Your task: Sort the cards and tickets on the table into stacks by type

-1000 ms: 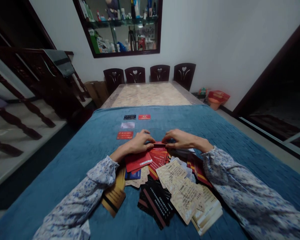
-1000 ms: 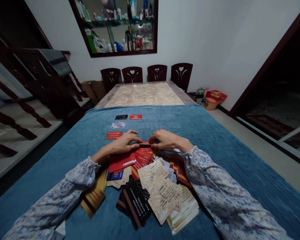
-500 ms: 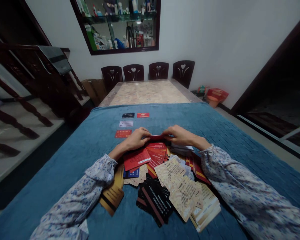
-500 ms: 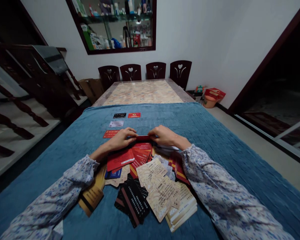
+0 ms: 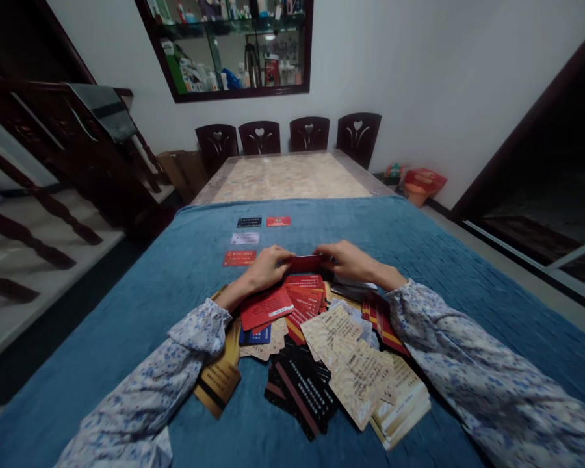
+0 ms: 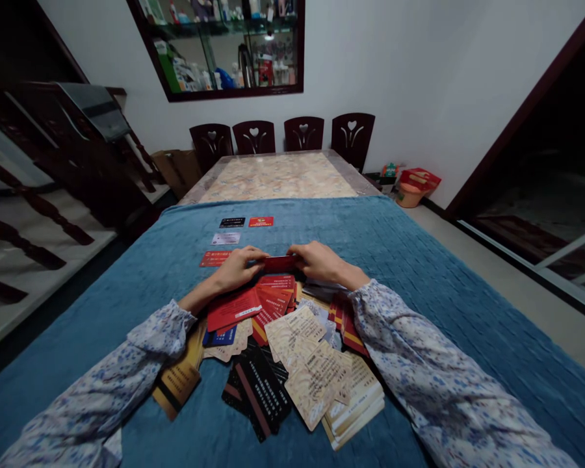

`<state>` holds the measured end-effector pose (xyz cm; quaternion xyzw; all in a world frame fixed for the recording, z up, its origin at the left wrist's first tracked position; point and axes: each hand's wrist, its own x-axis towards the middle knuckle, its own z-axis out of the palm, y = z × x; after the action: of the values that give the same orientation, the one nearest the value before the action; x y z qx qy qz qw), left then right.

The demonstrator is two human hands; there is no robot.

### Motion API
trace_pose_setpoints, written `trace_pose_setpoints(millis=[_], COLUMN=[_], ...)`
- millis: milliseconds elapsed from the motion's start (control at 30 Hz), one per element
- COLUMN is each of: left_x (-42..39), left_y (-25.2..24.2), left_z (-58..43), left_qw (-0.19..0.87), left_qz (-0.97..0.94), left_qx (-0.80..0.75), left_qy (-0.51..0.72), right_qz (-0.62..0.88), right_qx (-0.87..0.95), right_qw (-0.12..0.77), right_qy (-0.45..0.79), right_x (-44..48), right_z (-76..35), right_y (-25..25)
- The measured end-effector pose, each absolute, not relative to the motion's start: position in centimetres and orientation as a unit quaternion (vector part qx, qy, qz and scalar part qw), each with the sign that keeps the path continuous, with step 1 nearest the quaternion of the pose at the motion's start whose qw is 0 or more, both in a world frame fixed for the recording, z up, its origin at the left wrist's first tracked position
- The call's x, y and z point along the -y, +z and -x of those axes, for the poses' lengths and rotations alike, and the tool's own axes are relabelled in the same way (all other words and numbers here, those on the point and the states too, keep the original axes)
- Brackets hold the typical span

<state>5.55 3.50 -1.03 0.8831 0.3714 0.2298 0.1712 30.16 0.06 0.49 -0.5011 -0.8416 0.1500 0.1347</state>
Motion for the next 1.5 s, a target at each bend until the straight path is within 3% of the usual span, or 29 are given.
trace_pose_setpoints(millis=[433, 733, 1000, 1500], left_x=[-2.8, -2.9, -2.9, -3.7], left_y=[-1.6, -1.4, -0.5, 1.8], left_z=[-5.9, -5.8, -5.7, -2.0], left_qw=[0.150, 0.172, 0.179, 0.075], left_qz=[-0.879, -0.859, -0.848, -0.885], left_qx=[-0.383, -0.379, -0.373, -0.377], left_qy=[0.240, 0.299, 0.332, 0.261], right_qz=[0.520, 0.484, 0.453, 0.416], right_qx=[0.839, 0.850, 0.860, 0.874], right_qw=[0.147, 0.202, 0.227, 0.242], right_qy=[0.061, 0.050, -0.059, -0.071], right_x=[0.0, 0.0, 0.2, -1.2], right_z=[-29.6, -29.4, -29.2, -26.7], right_y=[-0.8, -0.9, -0.9, 1.4])
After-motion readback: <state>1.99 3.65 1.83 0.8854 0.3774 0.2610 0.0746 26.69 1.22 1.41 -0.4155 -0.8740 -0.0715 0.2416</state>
